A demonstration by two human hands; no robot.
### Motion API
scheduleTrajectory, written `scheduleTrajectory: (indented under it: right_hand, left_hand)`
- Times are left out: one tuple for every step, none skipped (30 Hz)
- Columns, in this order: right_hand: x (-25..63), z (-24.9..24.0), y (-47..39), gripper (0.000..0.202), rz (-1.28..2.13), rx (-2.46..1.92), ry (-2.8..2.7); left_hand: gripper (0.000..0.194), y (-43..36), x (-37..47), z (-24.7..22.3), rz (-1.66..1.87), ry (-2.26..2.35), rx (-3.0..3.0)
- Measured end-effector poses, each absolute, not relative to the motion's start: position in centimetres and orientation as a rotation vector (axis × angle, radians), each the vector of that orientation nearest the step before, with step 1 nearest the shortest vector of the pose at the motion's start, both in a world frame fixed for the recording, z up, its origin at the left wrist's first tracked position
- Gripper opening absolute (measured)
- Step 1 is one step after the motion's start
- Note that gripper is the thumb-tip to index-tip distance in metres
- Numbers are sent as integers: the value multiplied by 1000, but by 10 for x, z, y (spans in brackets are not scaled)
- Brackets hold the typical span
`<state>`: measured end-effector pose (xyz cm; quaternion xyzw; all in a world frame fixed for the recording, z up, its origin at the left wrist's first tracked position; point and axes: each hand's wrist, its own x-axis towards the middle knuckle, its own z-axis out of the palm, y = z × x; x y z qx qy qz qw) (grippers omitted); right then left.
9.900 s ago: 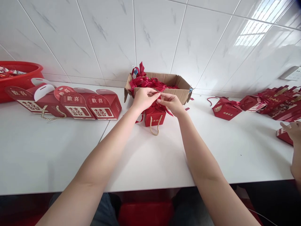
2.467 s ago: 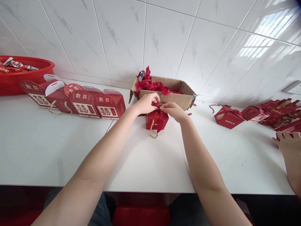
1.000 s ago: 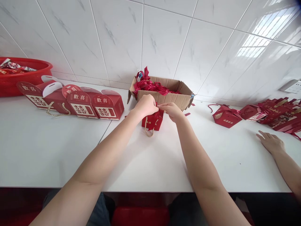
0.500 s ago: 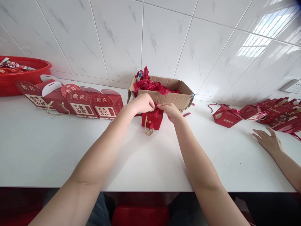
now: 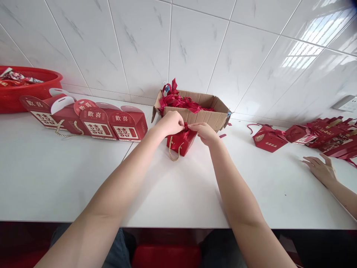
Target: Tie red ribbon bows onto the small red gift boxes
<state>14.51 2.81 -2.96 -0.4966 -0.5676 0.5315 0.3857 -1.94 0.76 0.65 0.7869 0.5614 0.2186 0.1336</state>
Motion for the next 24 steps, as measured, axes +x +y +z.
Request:
scheduleTrajectory:
  right_hand:
    - [147, -29, 28, 15, 1371, -1253, -1462]
    - [150, -29, 29, 17, 1390, -1238, -1485]
    - [153, -28, 29, 19, 1406, -1221, -1514]
    - [156, -28, 29, 22, 1416, -1204, -1546]
    - [159, -27, 29, 25, 1420, -1190, -1583]
    - [162, -26, 29, 27, 1417, -1180, -1623]
    - [165, -25, 29, 27, 1405, -1174, -1667]
    - [167, -25, 29, 28, 1385, -1172, -1709]
    - [168, -24, 29, 27, 1360, -1171, -1743]
    - [169, -25, 30, 27, 1325, -1170, -1759]
    - [168, -25, 30, 26, 1280, -1167, -1755]
    - [167, -27, 31, 25, 1230, -1160, -1735]
    - [166, -29, 32, 23, 1179, -1144, -1707]
    - [164, -32, 34, 23, 1134, -1115, -1683]
    - [161, -35, 35, 25, 1099, -1072, -1672]
    - [158, -37, 36, 27, 1078, -1016, -1677]
    - [155, -40, 37, 31, 1071, -961, -1696]
    - [153, -42, 38, 34, 1069, -920, -1721]
    - [151, -43, 38, 37, 1064, -902, -1753]
    - [150, -44, 38, 38, 1047, -912, -1788]
    - [149, -43, 38, 38, 1014, -945, -1827]
    - [150, -42, 37, 35, 966, -990, -1865]
    - [151, -40, 36, 30, 908, -1036, -1900]
    - [153, -38, 35, 24, 848, -1078, -1931]
  left_hand:
    - [15, 9, -20, 6, 633, 1616, 2301]
    - [16, 10, -21, 5, 630, 1603, 2321]
    - [17, 11, -22, 4, 627, 1588, 2344]
    - [18, 11, -23, 3, 620, 1570, 2369]
    - [19, 12, -24, 3, 609, 1551, 2391]
    - [20, 12, -25, 3, 597, 1533, 2407]
    - [20, 12, -26, 3, 585, 1518, 2413]
    - [20, 12, -28, 3, 575, 1507, 2410]
    - [19, 12, -30, 4, 571, 1496, 2401]
    - [18, 11, -32, 6, 574, 1485, 2390]
    - [17, 10, -33, 7, 585, 1475, 2380]
    - [16, 10, -35, 8, 601, 1464, 2370]
    - [16, 10, -36, 9, 618, 1456, 2363]
    - [15, 9, -37, 10, 632, 1449, 2358]
    - [15, 9, -37, 11, 642, 1442, 2354]
    - [15, 9, -38, 11, 646, 1435, 2352]
    - [14, 10, -38, 11, 646, 1428, 2352]
    - [14, 10, -39, 11, 642, 1420, 2355]
    - [14, 10, -39, 11, 636, 1415, 2358]
    - [14, 10, -39, 11, 628, 1412, 2360]
    - [14, 11, -40, 11, 616, 1410, 2364]
    - [14, 11, -40, 11, 599, 1405, 2370]
    - [14, 11, -41, 11, 580, 1399, 2376]
    - [14, 11, -41, 11, 561, 1391, 2385]
